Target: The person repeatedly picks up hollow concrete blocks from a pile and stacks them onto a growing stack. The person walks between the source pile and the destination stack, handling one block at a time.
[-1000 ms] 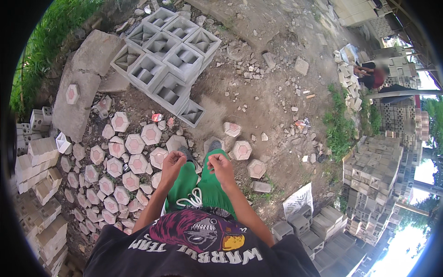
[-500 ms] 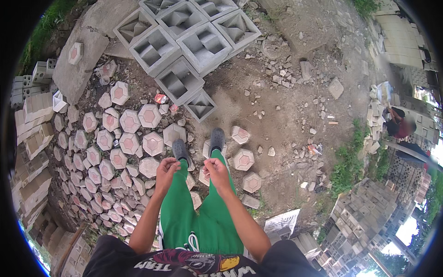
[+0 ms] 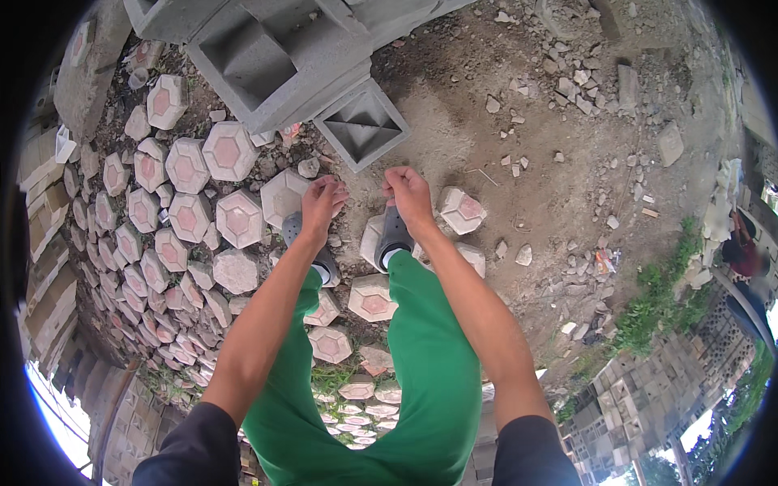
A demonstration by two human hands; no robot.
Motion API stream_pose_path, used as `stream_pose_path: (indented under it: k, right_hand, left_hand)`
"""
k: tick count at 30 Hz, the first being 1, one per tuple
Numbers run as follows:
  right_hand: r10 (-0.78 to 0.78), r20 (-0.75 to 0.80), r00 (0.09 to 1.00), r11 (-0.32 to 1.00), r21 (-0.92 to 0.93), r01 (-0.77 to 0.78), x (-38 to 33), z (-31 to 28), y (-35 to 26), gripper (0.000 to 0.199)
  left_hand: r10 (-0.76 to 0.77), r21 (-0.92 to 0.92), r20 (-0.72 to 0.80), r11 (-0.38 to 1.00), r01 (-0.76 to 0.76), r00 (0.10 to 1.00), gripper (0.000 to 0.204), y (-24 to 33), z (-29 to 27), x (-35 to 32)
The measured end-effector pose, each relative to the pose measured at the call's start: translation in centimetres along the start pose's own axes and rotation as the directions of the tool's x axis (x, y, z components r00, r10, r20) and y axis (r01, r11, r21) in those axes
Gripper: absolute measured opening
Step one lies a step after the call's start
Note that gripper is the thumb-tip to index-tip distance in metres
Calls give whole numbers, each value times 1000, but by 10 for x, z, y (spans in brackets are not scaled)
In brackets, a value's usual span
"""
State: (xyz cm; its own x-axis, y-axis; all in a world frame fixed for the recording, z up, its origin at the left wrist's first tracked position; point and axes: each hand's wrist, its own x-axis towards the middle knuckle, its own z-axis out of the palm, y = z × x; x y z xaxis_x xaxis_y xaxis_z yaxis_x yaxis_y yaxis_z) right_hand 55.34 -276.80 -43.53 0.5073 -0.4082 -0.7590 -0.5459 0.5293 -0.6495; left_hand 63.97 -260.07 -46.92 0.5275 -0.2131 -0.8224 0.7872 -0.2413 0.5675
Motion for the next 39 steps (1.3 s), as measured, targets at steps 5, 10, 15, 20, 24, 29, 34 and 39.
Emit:
stream_pose_path:
  k: [5, 10, 15, 20, 24, 29, 34, 39]
  right_hand:
    - [-190, -33, 981, 950, -258, 176, 116, -25, 55, 24]
    - [-479, 18, 878, 735, -537, 413, 198, -32, 79, 30]
    - [-577, 173, 798, 478, -721, 502, 266, -42, 82, 52]
    - [-370, 308, 877, 536, -700, 472, 301, -37, 84, 75]
    - [-260, 296, 919, 483, -784, 390, 307, -35, 92, 84]
    - [-200, 309, 930, 488, -792, 368, 306, -32, 84, 80]
    - [-262, 336, 905, 459, -781, 423, 305, -33, 83, 72]
    - [-209, 328, 921, 482, -785, 389, 309, -31, 80, 70]
  left_hand:
    - [23, -72, -156, 997, -34, 988, 39, -73, -8, 120]
    - [281, -7, -366, 953, -304, 887, 59, -99, 0, 178]
    - [329, -35, -369, 930, -367, 869, 71, -104, 11, 221]
    - [327, -188, -360, 892, -412, 873, 77, -119, 15, 241]
    - [338, -145, -376, 898, -415, 863, 71, -117, 25, 244]
    - [405, 9, -340, 904, -428, 848, 69, -116, 29, 236]
    - [414, -27, -295, 897, -441, 861, 58, -121, 27, 243]
    - [417, 22, -340, 900, -436, 843, 45, -124, 26, 246]
